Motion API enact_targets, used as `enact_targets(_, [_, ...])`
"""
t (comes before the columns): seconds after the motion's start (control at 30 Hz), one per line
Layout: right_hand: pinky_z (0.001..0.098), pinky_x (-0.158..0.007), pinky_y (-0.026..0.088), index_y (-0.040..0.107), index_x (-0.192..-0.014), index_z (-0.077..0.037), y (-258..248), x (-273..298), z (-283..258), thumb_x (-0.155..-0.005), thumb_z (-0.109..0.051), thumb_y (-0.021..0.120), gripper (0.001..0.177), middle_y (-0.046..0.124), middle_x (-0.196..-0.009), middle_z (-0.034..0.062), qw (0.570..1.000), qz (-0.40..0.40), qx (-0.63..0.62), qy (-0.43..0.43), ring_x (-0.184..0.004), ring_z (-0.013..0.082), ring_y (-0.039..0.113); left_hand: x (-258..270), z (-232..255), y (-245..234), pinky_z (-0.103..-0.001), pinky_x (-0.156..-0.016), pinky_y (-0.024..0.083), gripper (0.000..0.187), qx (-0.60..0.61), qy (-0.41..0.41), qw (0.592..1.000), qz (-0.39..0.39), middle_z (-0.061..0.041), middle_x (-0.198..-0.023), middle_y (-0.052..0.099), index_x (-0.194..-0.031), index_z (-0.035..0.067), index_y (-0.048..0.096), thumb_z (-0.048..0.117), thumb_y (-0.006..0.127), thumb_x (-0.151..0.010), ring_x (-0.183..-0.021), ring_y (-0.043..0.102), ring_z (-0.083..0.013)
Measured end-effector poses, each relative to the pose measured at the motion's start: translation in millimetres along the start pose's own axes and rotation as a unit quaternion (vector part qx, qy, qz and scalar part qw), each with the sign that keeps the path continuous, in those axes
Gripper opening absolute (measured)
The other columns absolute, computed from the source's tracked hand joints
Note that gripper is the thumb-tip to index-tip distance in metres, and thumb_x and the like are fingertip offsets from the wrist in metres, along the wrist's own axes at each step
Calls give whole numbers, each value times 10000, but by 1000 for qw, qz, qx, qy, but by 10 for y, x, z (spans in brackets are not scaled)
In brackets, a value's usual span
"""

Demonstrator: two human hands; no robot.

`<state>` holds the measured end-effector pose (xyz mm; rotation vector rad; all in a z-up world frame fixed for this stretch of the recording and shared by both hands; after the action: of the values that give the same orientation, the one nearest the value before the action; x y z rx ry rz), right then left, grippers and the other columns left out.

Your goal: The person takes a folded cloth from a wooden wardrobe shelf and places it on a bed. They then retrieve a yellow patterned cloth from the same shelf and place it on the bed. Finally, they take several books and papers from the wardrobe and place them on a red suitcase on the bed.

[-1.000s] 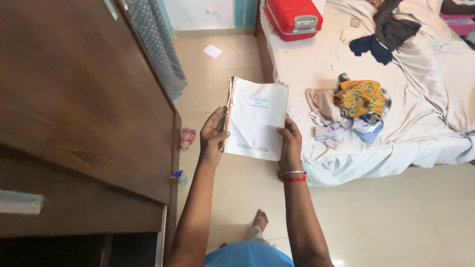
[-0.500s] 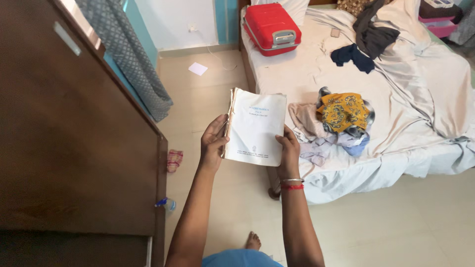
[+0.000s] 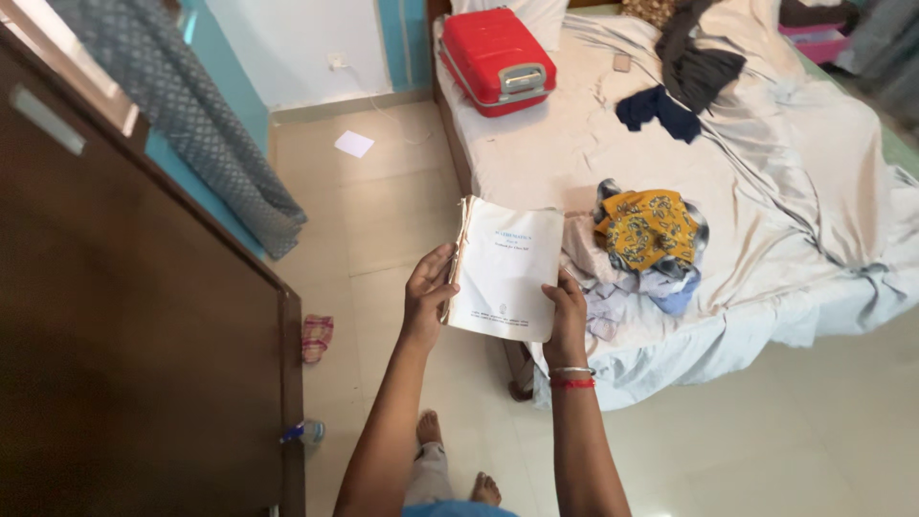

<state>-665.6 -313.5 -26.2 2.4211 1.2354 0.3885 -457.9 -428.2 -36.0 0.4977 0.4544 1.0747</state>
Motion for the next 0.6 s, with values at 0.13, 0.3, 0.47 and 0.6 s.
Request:
enact_targets(0.13, [298,-962,496,589,-1356,54,-67,-213,66,-878,-13,533,486,673,-1227,134,998,38,40,-8,-1092,210,636,-368,-188,-100,-377,-1160,399,721,-5,-13,1000,-7,-207,-1522,506,-1459,-47,469,-66,635,-758,-1441,483,-300])
enact_targets(0.3, [312,-949,509,596,-1341,49,163,-633,68,-859,-15,524,492,679,-1224,122,998,47,47,-16,-1083,213,648,-861,-258,-246,-379,-1155,401,700,40,-16,998,-39,-205,-1513,515,-1444,-32,473,-87,637,-765,-1400,510,-300])
enact_targets(0.47, [286,-961,486,599,-1330,23,388,-900,238,-854,-13,529,482,684,-1226,99,996,50,72,-18,-1095,194,637,-1188,-232,-495,-386,-1148,409,660,50,-18,998,-27,-192,-1493,525,-1414,-35,490,-104,625,-771,-1409,507,-290])
enact_targets(0.6, [303,-939,494,614,-1292,39,419,-1061,406,-878,-24,549,424,678,-1176,102,996,57,71,-4,-1068,203,635,-1330,-262,-651,-389,-1160,403,639,69,-42,996,-35,-190,-1480,546,-1400,-34,496,-93,602,-772,-1414,503,-299])
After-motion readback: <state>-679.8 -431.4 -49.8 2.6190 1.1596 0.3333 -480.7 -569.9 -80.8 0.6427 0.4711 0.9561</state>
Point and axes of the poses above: each hand's wrist, its own x-axis away from the middle knuckle, its own y-axis out of the palm, z = x × y, the point moved 8 cm from there along -x, towards the middle knuckle
